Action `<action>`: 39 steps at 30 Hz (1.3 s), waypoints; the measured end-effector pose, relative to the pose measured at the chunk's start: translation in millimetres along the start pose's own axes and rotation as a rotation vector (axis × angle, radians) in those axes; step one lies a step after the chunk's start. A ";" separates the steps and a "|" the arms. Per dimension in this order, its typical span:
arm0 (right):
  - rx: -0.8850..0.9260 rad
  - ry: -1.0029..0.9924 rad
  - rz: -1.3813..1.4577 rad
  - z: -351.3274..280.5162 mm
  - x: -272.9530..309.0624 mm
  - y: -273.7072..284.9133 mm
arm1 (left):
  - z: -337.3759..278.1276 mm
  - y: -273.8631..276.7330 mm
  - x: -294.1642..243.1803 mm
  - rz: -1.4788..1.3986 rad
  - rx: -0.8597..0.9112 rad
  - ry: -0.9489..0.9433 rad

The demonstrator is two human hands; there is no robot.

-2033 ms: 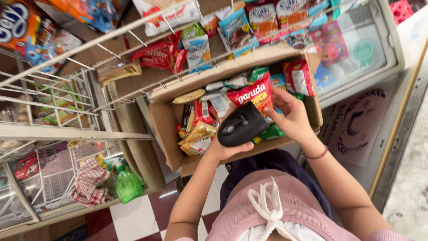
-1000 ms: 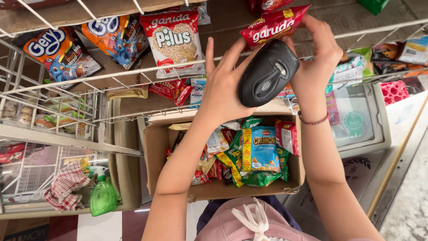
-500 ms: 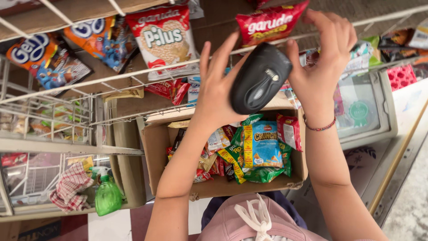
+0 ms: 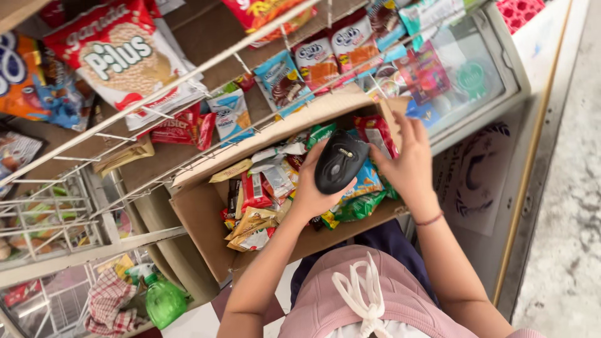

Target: The person scans snack bags from a box using a handheld barcode scanner and places them onto the store shelves.

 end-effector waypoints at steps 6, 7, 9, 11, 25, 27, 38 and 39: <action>0.022 -0.103 -0.095 -24.7 -34.1 -31.5 | -27.9 -36.2 46.4 -0.283 0.024 0.324; 0.009 -0.110 -0.095 -25.5 -37.3 -32.5 | -30.6 -38.6 51.6 -0.315 0.028 0.348; -0.007 -0.118 -0.096 -27.9 -41.3 -32.7 | -33.2 -41.2 59.1 -0.331 0.057 0.366; -0.022 -0.115 -0.055 -31.0 -42.4 -31.3 | -37.3 -42.3 61.2 -0.346 0.085 0.384; 0.053 -0.534 0.472 -62.5 -47.8 -10.5 | -87.8 -8.0 6.8 -0.349 0.149 0.460; 0.091 -0.462 0.685 -65.4 -37.8 -12.7 | -96.3 0.2 -8.4 -0.364 0.101 0.439; 0.571 -0.723 1.409 -107.4 29.0 -72.8 | -141.8 67.2 -78.8 -0.031 -0.105 0.250; 0.601 -0.723 1.403 -110.6 35.5 -77.0 | -148.1 74.2 -83.0 -0.010 -0.139 0.244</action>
Point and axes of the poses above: each hand's wrist, its own z-axis towards the middle knuckle, its own y-axis out of the back of the hand, x = y × z, the point moved 4 cm from there along z, towards the middle knuckle, and after that the axes turned 10 degrees about -y, right-handed, at the moved point
